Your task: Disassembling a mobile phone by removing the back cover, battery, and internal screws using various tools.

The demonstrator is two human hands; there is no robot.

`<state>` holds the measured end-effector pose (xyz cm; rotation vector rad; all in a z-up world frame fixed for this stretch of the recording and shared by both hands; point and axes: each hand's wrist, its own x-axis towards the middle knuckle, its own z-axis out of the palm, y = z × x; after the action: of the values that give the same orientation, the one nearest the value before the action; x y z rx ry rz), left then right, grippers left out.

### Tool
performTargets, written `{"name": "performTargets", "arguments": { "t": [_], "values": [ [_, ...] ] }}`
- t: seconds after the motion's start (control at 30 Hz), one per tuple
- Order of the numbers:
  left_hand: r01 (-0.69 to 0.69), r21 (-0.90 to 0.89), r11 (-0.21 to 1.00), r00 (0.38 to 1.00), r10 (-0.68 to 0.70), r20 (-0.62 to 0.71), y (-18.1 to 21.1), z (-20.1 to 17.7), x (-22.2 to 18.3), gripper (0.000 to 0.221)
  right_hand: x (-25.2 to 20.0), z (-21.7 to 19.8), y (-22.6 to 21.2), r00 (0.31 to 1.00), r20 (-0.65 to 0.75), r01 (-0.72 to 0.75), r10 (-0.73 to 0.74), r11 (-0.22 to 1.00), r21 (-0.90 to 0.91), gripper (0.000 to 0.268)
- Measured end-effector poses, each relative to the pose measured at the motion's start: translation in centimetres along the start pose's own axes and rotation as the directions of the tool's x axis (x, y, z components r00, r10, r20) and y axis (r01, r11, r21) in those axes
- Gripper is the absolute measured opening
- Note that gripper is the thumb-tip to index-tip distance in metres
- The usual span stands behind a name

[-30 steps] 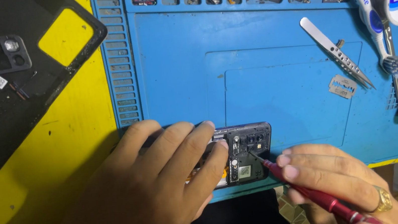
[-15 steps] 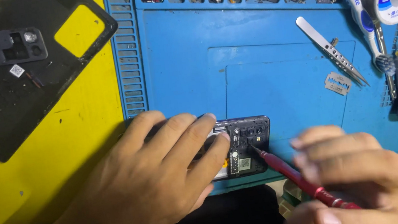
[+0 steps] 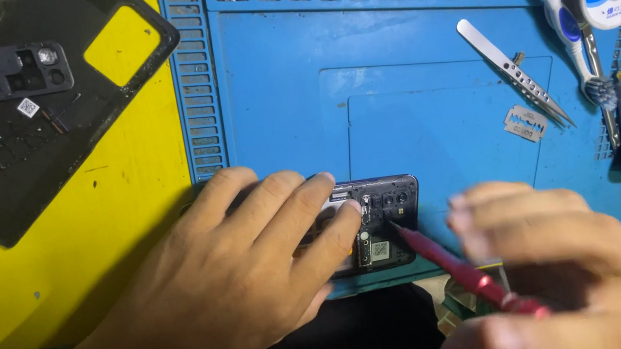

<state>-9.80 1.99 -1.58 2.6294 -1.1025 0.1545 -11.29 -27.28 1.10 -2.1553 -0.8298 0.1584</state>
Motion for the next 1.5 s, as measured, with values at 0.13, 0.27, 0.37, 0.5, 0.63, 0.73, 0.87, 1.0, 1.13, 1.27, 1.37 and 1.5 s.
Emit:
{"name": "performTargets", "arguments": {
  "t": [0.13, 0.27, 0.37, 0.5, 0.63, 0.73, 0.87, 1.0, 1.13, 1.27, 1.37, 1.5],
  "values": [
    [0.008, -0.019, 1.0, 1.0, -0.008, -0.014, 0.0, 0.0, 0.0, 0.049, -0.2, -2.0, 0.6, 0.939, 0.192, -0.33, 0.285, 0.905, 0.268, 0.029],
    [0.0, -0.039, 0.999, 1.0, 0.0, 0.001, 0.0, -0.1, 0.0, 0.058, 0.5, -1.8, 0.5, 0.994, 0.106, -0.024, 0.007, 0.987, 0.157, 0.051],
    [-0.004, -0.067, 0.998, 1.0, 0.004, -0.006, 0.0, 0.1, 0.1, 0.053, 0.8, -2.7, 0.9, 0.974, 0.185, -0.174, 0.133, 0.959, 0.225, 0.025],
    [-0.006, -0.059, 0.998, 1.0, 0.005, -0.019, -0.1, 0.3, 0.1, 0.056, 0.0, -1.1, 1.1, 0.995, 0.093, 0.035, -0.043, 0.995, 0.09, 0.048],
    [-0.004, -0.06, 0.998, 1.0, 0.003, -0.02, -0.1, 0.2, 0.1, 0.051, 0.1, -1.5, 0.5, 0.966, 0.065, -0.257, 0.249, 0.943, 0.21, 0.03],
    [-0.001, -0.033, 0.999, 1.0, 0.002, 0.027, -0.1, 0.1, 0.1, 0.068, -0.4, -1.3, 2.1, 0.987, 0.087, 0.115, -0.137, 0.968, 0.221, 0.101],
    [0.014, 0.001, 1.0, 0.998, -0.014, 0.065, 0.1, 0.1, 0.1, 0.073, -1.3, -1.6, 2.0, 0.995, 0.102, -0.014, 0.0, 0.99, 0.137, 0.059],
    [-0.001, -0.011, 1.0, 0.998, 0.002, 0.07, 0.4, 0.1, 0.6, 0.084, -0.7, 0.6, 1.1, 0.993, -0.11, 0.06, -0.049, 0.993, 0.106, 0.027],
    [-0.035, -0.013, 0.999, 0.999, 0.035, 0.026, 0.8, 0.1, 1.2, 0.064, 0.4, 0.1, -1.3, 0.914, 0.008, -0.392, 0.406, 0.876, 0.28, 0.026],
    [0.001, -0.011, 1.0, 1.0, -0.001, -0.031, 1.1, 0.3, 1.6, 0.018, 0.5, 0.5, -1.5, 0.96, -0.11, -0.228, 0.259, 0.944, 0.238, 0.053],
    [0.004, -0.036, 0.999, 0.999, -0.005, -0.033, 1.1, 0.4, 1.6, 0.015, 0.8, -0.3, -2.9, 0.875, -0.041, -0.451, 0.483, 0.842, 0.295, 0.022],
    [-0.011, -0.063, 0.998, 1.0, 0.012, 0.016, 1.0, 0.4, 1.6, 0.055, 0.2, -1.6, -3.6, 0.728, 0.031, -0.68, 0.685, 0.714, 0.169, 0.056]
  ]
}}
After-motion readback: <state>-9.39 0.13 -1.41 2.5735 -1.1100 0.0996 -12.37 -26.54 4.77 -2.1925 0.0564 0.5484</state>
